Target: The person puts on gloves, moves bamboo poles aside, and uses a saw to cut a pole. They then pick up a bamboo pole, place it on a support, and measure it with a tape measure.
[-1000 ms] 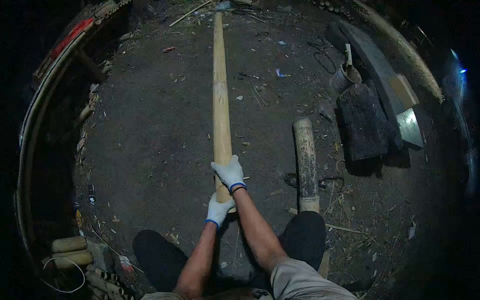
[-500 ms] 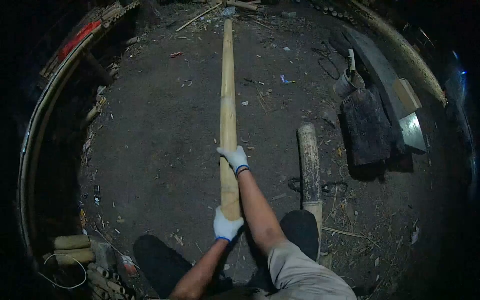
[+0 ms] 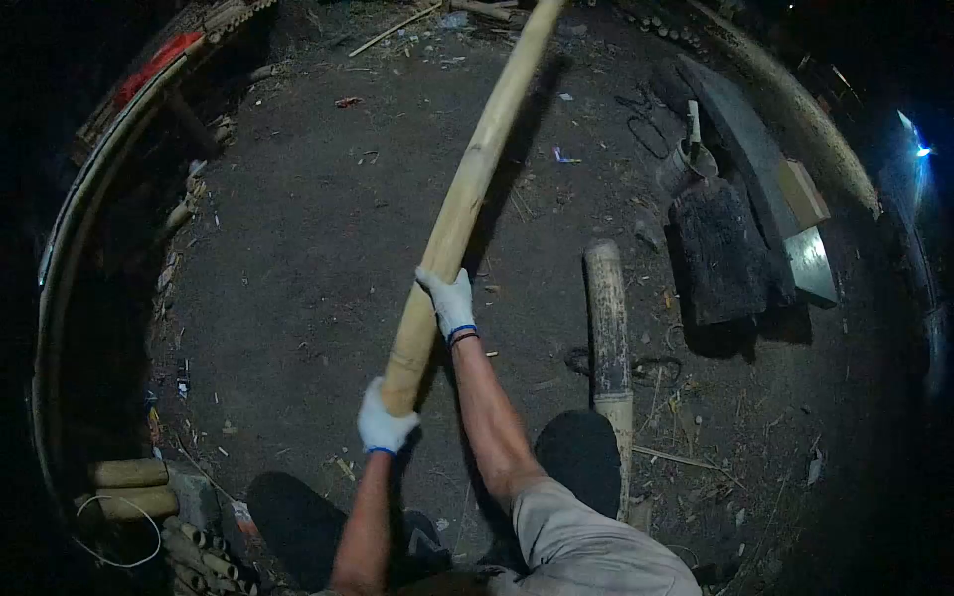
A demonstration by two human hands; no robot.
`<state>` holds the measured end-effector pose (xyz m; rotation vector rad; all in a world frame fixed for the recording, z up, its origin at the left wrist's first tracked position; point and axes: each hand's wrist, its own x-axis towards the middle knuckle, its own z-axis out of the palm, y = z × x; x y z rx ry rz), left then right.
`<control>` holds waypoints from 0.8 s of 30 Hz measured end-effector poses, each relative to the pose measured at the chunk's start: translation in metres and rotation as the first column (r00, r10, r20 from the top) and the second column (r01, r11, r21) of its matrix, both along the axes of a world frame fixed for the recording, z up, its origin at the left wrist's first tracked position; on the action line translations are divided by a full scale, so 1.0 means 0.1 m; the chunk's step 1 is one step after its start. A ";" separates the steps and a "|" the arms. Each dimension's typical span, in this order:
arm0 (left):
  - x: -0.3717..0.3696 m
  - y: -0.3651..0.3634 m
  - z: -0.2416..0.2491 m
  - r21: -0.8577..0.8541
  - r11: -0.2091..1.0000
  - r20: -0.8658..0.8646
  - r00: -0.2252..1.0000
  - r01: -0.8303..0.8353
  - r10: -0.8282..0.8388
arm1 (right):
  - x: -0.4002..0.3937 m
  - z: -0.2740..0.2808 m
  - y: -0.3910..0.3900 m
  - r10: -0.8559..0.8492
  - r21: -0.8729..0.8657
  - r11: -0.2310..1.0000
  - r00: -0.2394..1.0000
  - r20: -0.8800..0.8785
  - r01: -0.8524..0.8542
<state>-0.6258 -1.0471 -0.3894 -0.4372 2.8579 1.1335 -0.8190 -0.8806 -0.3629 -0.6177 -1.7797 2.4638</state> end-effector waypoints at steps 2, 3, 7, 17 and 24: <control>-0.26 -0.35 0.01 -0.011 1.000 -0.032 0.999 0.000 0.000 | -0.05 0.11 0.02 -0.033 -0.068 0.997 0.998 -0.060 0.029; -0.43 -0.44 0.41 -0.054 0.996 0.068 0.996 0.067 -0.064 | -0.06 0.24 0.02 -0.033 -0.067 0.997 0.998 -0.061 0.029; -1.03 -1.07 0.42 -0.111 0.982 -0.135 0.976 0.154 -0.168 | -0.15 0.70 0.13 -0.182 -0.340 0.932 0.974 -0.135 0.127; -1.76 -1.17 1.05 -0.221 0.924 -0.226 0.905 0.312 -0.360 | 0.60 0.46 0.73 -0.609 -0.598 0.627 0.793 0.023 0.499; -2.16 -1.21 0.75 0.023 0.962 -0.508 0.832 0.272 -0.223 | 0.97 -0.02 0.60 -0.678 -0.589 0.452 0.687 0.261 0.670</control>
